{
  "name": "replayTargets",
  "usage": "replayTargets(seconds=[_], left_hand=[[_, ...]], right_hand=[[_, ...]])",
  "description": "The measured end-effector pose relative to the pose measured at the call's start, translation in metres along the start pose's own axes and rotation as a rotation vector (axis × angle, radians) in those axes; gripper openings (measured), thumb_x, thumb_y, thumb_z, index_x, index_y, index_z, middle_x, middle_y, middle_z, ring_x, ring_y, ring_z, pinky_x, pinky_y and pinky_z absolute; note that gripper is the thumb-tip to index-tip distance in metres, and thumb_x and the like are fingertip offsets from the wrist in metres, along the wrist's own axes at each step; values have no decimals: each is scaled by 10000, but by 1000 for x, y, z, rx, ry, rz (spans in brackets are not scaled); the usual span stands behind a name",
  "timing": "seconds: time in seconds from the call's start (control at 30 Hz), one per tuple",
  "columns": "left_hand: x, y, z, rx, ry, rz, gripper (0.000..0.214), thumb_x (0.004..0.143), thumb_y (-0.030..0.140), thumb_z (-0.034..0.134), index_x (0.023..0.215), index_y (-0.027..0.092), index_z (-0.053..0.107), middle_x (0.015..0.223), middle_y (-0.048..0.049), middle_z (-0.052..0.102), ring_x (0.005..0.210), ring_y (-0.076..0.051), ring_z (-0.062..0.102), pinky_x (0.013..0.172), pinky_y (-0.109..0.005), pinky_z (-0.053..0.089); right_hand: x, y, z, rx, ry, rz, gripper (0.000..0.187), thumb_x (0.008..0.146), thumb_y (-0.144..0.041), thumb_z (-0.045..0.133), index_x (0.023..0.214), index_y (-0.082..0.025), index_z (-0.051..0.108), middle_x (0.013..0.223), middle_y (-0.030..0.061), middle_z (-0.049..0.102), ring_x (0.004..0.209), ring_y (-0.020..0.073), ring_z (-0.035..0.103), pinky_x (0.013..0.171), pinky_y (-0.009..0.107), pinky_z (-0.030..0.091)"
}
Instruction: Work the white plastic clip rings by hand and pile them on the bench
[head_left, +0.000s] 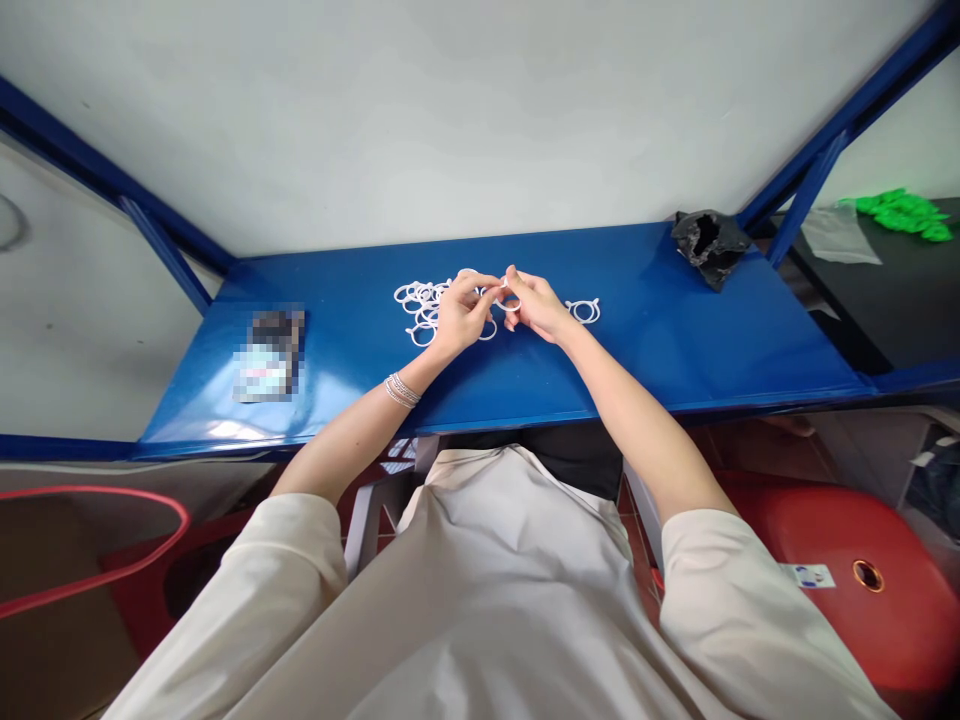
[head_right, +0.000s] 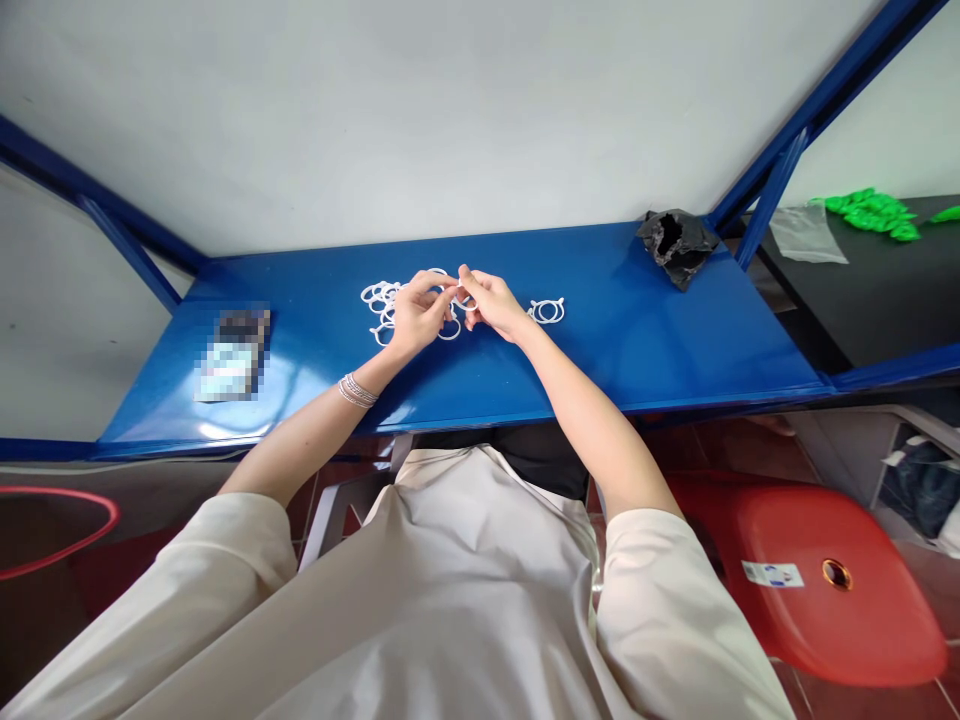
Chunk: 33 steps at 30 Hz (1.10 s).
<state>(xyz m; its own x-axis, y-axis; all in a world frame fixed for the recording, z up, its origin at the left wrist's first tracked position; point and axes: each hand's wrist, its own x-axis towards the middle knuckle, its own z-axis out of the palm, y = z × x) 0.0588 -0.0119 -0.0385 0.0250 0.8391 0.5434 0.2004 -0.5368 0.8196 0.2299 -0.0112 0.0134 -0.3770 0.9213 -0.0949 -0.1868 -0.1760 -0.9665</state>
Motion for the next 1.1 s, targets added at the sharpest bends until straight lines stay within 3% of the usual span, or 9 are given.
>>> replayTargets(seconds=[0.27, 0.43, 0.6, 0.77, 1.1], left_hand=[[1, -9, -4, 161, 45, 47, 248, 1004, 497, 820, 1008, 255, 875, 1020, -50, 645, 681, -97, 515, 594, -243, 482], [-1, -11, -2, 155, -7, 50, 254, 1017, 488, 791, 1124, 278, 886, 1076, -54, 635, 720, -101, 540, 600, -236, 490], [-2, -9, -2, 154, -65, 27, 257, 1017, 446, 772, 1174, 281, 891, 1118, -71, 631, 765, -112, 542, 582, -214, 479], [-3, -3, -2, 154, -101, 56, 250, 1006, 438, 765, 1143, 270, 890, 1133, -64, 631, 634, -56, 475, 552, -218, 441], [-2, 8, -4, 180, -115, 88, 303, 1013, 512, 783, 1147, 248, 848, 1053, -50, 653, 639, -67, 471, 567, -211, 428]], right_hand=[[3, 4, -1, -65, -36, -3, 580, 928, -724, 841, 804, -198, 632, 716, -32, 651, 481, 70, 517, 475, 223, 485], [6, 6, -2, -77, 5, -63, 601, 940, -717, 843, 742, -205, 599, 654, -39, 566, 560, 93, 544, 504, 211, 445], [6, 5, -4, -105, 57, -70, 622, 980, -720, 802, 717, -208, 567, 629, -52, 463, 548, 84, 447, 476, 211, 332], [7, 5, -6, -183, 131, -69, 616, 1054, -658, 730, 676, -200, 567, 655, -4, 545, 574, 94, 428, 477, 213, 300], [5, -1, -5, -176, 139, -69, 782, 954, -885, 687, 594, -220, 490, 556, -29, 400, 507, 88, 330, 430, 219, 247]])
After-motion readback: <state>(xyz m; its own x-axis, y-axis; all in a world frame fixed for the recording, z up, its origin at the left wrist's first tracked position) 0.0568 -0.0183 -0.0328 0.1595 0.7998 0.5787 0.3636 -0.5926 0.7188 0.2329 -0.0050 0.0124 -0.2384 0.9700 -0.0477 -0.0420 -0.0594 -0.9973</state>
